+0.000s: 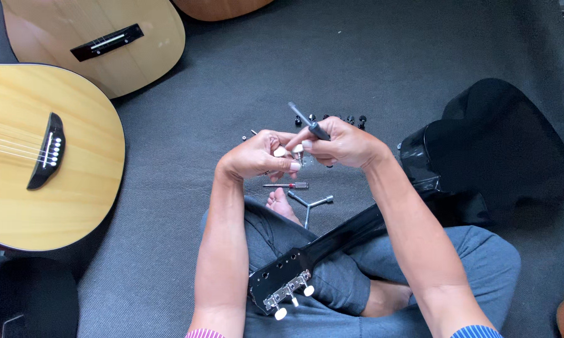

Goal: The person sits on the floor and assembles guitar tuners onto a guitar headstock. They use a screwdriver to tighten screws and secure the tuners in place. The person handles multiple tuners and screws, working methodically to complete the assembly.

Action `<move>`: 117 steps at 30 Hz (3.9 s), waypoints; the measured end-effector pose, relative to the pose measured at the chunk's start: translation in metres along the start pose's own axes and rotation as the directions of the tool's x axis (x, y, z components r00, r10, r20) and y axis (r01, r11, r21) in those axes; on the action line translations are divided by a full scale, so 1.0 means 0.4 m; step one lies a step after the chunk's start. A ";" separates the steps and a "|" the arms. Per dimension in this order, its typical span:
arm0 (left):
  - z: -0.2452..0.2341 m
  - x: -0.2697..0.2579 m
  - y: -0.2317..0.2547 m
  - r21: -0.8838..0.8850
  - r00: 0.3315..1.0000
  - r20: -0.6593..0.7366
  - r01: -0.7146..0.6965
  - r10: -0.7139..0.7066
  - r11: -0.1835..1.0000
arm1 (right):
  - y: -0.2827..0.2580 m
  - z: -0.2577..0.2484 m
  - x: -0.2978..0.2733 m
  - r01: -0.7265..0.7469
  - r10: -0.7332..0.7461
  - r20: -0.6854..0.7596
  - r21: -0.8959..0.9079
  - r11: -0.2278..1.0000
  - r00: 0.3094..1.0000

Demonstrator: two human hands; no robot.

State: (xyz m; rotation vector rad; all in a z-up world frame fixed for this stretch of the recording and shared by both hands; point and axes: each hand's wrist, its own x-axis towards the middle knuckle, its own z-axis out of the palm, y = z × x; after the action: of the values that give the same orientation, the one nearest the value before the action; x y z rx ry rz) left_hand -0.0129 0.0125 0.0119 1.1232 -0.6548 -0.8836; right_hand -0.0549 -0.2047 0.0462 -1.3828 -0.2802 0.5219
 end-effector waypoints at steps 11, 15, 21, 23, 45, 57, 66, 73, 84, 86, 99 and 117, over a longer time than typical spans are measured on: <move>-0.006 0.002 -0.015 0.070 0.990 -0.100 0.102 -0.095 0.992 | 0.004 -0.020 0.025 -0.200 0.146 -0.178 -0.334 0.921 0.973; -0.019 -0.005 0.017 0.074 0.911 -0.404 0.123 -0.083 0.990 | 0.042 -0.076 0.036 -0.098 0.003 -0.368 -0.240 0.966 0.930; -0.139 0.036 -0.063 -0.011 0.396 -0.907 -0.356 0.140 0.934 | 0.218 -0.143 0.092 -0.065 -0.064 -0.640 -0.175 0.982 0.765; -0.132 0.038 -0.059 -0.026 0.348 -0.929 -0.399 0.124 0.917 | 0.311 -0.178 0.132 -0.154 -0.071 -0.661 -0.276 0.949 0.747; -0.127 0.056 -0.035 -0.197 0.372 -0.928 -0.492 -0.001 0.848 | 0.522 -0.142 0.500 -0.327 -0.179 -0.502 -0.754 0.569 0.846; -0.129 0.042 -0.042 -0.155 0.364 -0.930 -0.509 0.049 0.846 | 0.521 -0.095 0.436 -0.365 -0.193 -0.591 -0.688 0.627 0.783; -0.150 0.035 -0.058 -0.172 0.320 -0.947 -0.519 0.004 0.837 | 0.537 -0.031 0.468 -0.514 -0.042 -0.631 -0.668 0.538 0.775; -0.148 0.047 -0.059 -0.161 0.332 -0.943 -0.532 0.030 0.831 | 0.504 -0.016 0.473 -0.545 -0.022 -0.645 -0.663 0.513 0.764; -0.123 0.047 -0.049 -0.126 0.453 -0.883 -0.478 0.121 0.869 | 0.475 -0.078 0.372 -0.318 -0.207 -0.596 -0.653 0.687 0.776; -0.105 0.049 -0.038 -0.127 0.483 -0.866 -0.466 0.131 0.876 | 0.394 -0.073 0.326 -0.306 -0.226 -0.612 -0.639 0.705 0.758; -0.051 0.069 -0.039 -0.112 0.675 -0.706 -0.406 0.215 0.907 | 0.027 0.179 -0.044 -0.131 -0.483 -0.533 -0.754 0.643 0.695; -0.023 0.087 -0.082 0.275 0.503 -0.768 -0.299 0.396 0.914 | 0.025 0.243 -0.037 -0.131 -0.374 -0.619 -0.616 0.777 0.691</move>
State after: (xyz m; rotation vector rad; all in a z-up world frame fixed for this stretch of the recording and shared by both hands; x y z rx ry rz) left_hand 0.0037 -0.0186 -0.0217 1.2813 -0.1190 0.0947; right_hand -0.1165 -0.1279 0.0554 -2.0922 0.1250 -0.3218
